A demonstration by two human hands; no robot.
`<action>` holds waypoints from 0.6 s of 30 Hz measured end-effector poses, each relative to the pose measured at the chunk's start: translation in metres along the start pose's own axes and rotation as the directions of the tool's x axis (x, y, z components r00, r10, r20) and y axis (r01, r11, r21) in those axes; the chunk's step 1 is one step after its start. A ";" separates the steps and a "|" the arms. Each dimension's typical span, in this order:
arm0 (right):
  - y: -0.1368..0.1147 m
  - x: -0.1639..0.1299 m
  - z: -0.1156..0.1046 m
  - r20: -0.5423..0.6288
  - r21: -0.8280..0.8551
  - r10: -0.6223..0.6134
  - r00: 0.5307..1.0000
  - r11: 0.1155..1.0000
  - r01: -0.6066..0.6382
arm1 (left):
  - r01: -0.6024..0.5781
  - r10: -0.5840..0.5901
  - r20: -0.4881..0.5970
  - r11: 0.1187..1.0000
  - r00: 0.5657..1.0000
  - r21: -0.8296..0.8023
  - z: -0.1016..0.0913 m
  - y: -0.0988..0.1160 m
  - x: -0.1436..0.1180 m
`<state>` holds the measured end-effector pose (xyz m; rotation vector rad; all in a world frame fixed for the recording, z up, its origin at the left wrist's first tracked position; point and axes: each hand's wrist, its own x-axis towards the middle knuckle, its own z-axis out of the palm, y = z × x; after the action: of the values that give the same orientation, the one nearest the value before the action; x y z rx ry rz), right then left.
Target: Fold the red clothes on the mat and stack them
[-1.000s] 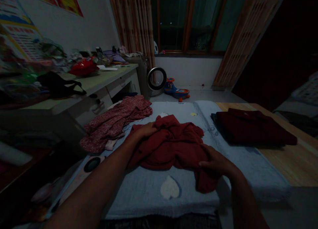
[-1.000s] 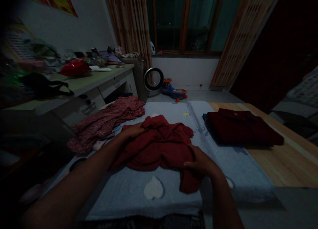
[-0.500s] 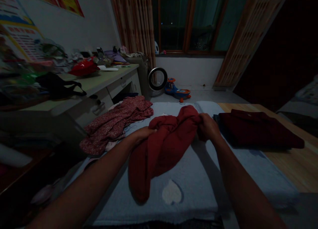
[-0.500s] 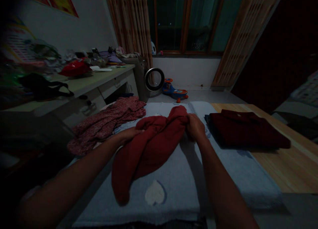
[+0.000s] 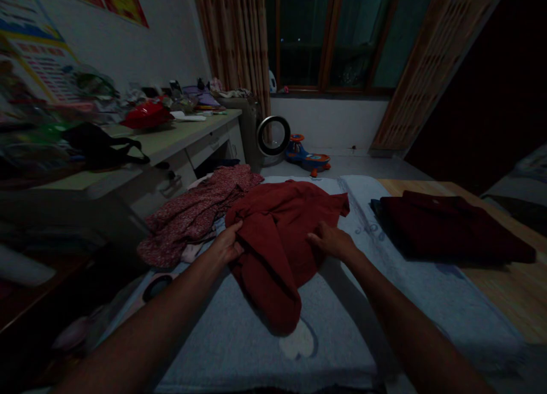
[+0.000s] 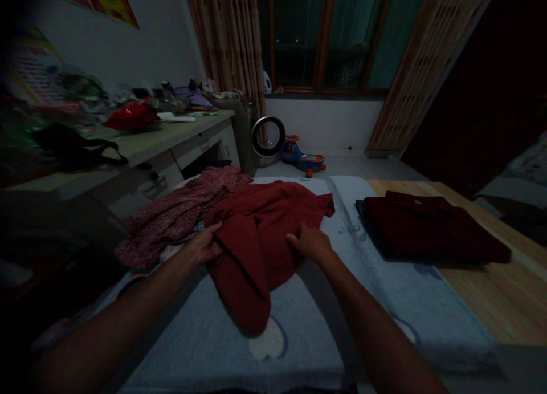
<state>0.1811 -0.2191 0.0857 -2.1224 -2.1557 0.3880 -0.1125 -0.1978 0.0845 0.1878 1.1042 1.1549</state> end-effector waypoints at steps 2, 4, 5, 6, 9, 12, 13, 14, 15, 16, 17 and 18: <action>-0.013 -0.011 0.016 0.012 0.032 -0.017 1.000 0.999 0.016 | -0.011 0.012 0.051 1.000 0.999 -0.021 0.003 -0.002 -0.002; -0.024 -0.017 0.030 -0.024 0.085 -0.049 0.999 0.995 0.051 | -0.049 0.051 0.105 0.999 0.993 -0.020 0.007 -0.007 -0.005; -0.027 -0.019 0.036 -0.056 0.122 -0.066 0.996 0.990 0.073 | -0.071 0.072 0.120 0.997 0.990 -0.015 0.008 -0.009 -0.006; -0.029 -0.019 0.041 -0.093 0.166 -0.083 0.992 0.981 0.097 | -0.091 0.092 0.125 0.996 0.988 -0.011 0.010 -0.011 -0.007; -0.028 -0.018 0.047 -0.213 0.326 -0.129 0.969 0.925 0.195 | -0.108 0.107 0.098 0.994 0.989 0.005 0.008 -0.007 -0.009; -0.013 -0.019 0.035 -0.303 0.492 -0.127 0.944 0.828 0.269 | -0.097 0.095 0.076 0.995 0.993 0.018 0.001 0.012 -0.013; -0.004 -0.021 0.027 -0.310 0.543 -0.109 0.944 0.795 0.270 | -0.097 0.096 0.073 0.995 0.993 0.017 -0.002 0.021 -0.015; 0.007 -0.023 0.017 -0.291 0.588 -0.098 0.952 0.766 0.258 | -0.097 0.096 0.068 0.995 0.993 0.015 -0.005 0.030 -0.018; 0.019 -0.025 0.007 -0.275 0.627 -0.062 0.959 0.745 0.228 | -0.087 0.086 0.061 0.996 0.994 0.015 -0.009 0.040 -0.021; 0.032 -0.027 -0.004 -0.248 0.660 -0.023 0.968 0.728 0.186 | -0.067 0.066 0.049 0.998 0.997 0.017 -0.013 0.049 -0.023; 0.046 -0.029 -0.014 -0.218 0.680 0.020 0.976 0.720 0.138 | -0.059 0.059 0.033 0.998 0.998 -0.005 -0.017 0.057 -0.025; 0.059 -0.030 -0.022 -0.197 0.682 0.070 0.978 0.727 0.085 | -0.062 0.062 0.016 0.998 0.998 -0.029 -0.022 0.063 -0.025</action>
<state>0.2449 -0.2461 0.0963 -1.6270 -1.5435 0.7811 -0.1689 -0.1979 0.1287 0.2108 1.0733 1.2214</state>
